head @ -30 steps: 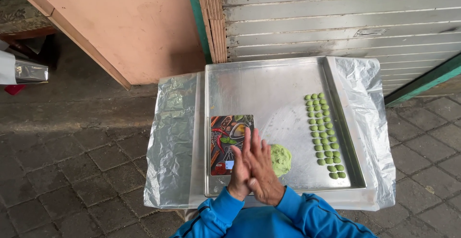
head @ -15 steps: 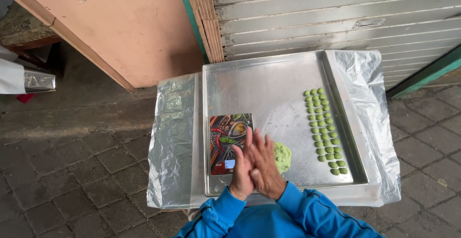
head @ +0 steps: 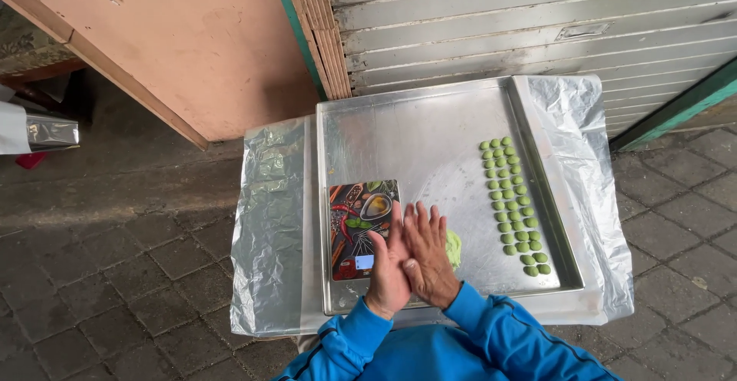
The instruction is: The person is portioning green dough, weighing it on a digital scale for consistency, rolling it into small balls, and arranging them in neat rows on a metal tray.
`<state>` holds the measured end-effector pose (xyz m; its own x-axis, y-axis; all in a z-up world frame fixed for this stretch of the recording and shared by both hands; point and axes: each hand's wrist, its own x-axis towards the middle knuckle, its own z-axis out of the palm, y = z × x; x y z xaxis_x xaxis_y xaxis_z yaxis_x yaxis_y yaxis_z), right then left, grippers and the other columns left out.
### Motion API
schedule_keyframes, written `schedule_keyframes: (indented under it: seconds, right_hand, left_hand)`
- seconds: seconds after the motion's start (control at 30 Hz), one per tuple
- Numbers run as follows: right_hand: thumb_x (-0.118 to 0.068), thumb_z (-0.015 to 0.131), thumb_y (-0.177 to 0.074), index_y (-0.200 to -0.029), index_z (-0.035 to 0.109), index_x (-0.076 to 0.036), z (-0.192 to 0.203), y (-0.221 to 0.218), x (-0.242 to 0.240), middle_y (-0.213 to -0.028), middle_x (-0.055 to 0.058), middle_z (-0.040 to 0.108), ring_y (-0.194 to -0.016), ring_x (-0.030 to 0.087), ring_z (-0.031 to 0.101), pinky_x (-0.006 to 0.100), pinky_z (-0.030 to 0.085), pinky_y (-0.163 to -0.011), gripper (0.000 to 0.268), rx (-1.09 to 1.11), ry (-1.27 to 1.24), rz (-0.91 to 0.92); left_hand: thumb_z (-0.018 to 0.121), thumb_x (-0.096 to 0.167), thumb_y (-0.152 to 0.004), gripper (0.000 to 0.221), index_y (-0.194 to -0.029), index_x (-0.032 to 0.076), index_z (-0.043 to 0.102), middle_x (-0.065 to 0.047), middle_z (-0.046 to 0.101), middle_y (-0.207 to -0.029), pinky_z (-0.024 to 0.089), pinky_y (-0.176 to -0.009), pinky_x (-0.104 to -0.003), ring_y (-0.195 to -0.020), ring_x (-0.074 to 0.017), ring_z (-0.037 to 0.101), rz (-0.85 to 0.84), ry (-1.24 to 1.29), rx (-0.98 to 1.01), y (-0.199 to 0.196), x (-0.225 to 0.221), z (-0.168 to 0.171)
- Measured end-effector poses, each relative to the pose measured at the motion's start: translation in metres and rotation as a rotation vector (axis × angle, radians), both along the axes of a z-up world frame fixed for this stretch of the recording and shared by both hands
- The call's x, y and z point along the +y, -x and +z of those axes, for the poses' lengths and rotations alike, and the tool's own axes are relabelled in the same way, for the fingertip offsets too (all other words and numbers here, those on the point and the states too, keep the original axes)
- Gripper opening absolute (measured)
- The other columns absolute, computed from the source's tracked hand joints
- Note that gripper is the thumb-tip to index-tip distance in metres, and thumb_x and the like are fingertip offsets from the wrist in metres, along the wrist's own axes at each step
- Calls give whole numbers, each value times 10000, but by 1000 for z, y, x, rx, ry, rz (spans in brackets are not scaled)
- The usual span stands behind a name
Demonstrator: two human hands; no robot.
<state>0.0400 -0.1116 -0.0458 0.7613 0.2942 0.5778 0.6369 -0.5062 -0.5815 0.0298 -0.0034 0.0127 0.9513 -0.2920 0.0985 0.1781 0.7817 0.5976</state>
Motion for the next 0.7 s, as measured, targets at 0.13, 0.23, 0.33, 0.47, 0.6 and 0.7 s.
schedule_keyframes:
  seconds: [0.13,0.23,0.33,0.47,0.6,0.7]
  right_hand:
    - [-563,92,-1173,-1712,90,-162,68,26,25,-1776,179,-87,-1670,334,-109,516,-104,-1366,672,-3,-98,198]
    - [-618,166,-1212,-1730,103,-284,69,27,30,-1791,97,-2,-1656,464,-140,777,-85,-1345,619,-60,-242,332]
    - [-661,115,-1167,-1727,136,-255,46,5,21,-1792,131,22,-1679,352,-27,751,-76,-1312,692,-117,-152,184]
    - [-581,168,-1167,-1722,98,-200,26,-6,10,-1791,151,6,-1670,392,-66,632,-89,-1349,677,-70,-82,77]
    - [-643,30,-1135,-1703,61,-154,60,24,32,-1770,172,-89,-1658,333,-130,545,-128,-1346,750,42,-5,200]
    - [-651,144,-1195,-1726,117,-242,67,34,40,-1790,126,-22,-1675,412,-83,697,-58,-1379,670,-55,-178,365]
  left_hand:
    - [211,805,-921,873,-1661,368,54,-4,2,-1775,65,-1290,-544,-1627,-294,-18,45,-95,28,-5,3,0]
    - [209,779,-950,856,-1666,330,69,-37,19,-1772,101,-1291,-545,-1627,-309,6,19,-104,-13,4,-2,1]
    - [206,741,-994,833,-1673,273,92,-88,43,-1769,153,-1293,-547,-1627,-332,41,-17,-131,-78,13,-5,2]
    - [204,754,-985,859,-1674,259,67,-114,29,-1766,132,-1297,-537,-1626,-334,48,-42,-105,-65,11,4,4]
    - [234,810,-929,878,-1662,360,61,-24,-26,-1773,74,-1299,-523,-1624,-307,-45,48,-40,-9,-4,14,0]
    - [238,769,-1001,816,-1679,334,108,-25,-55,-1775,-25,-1302,-585,-1633,-318,-96,250,110,-286,1,-25,-17]
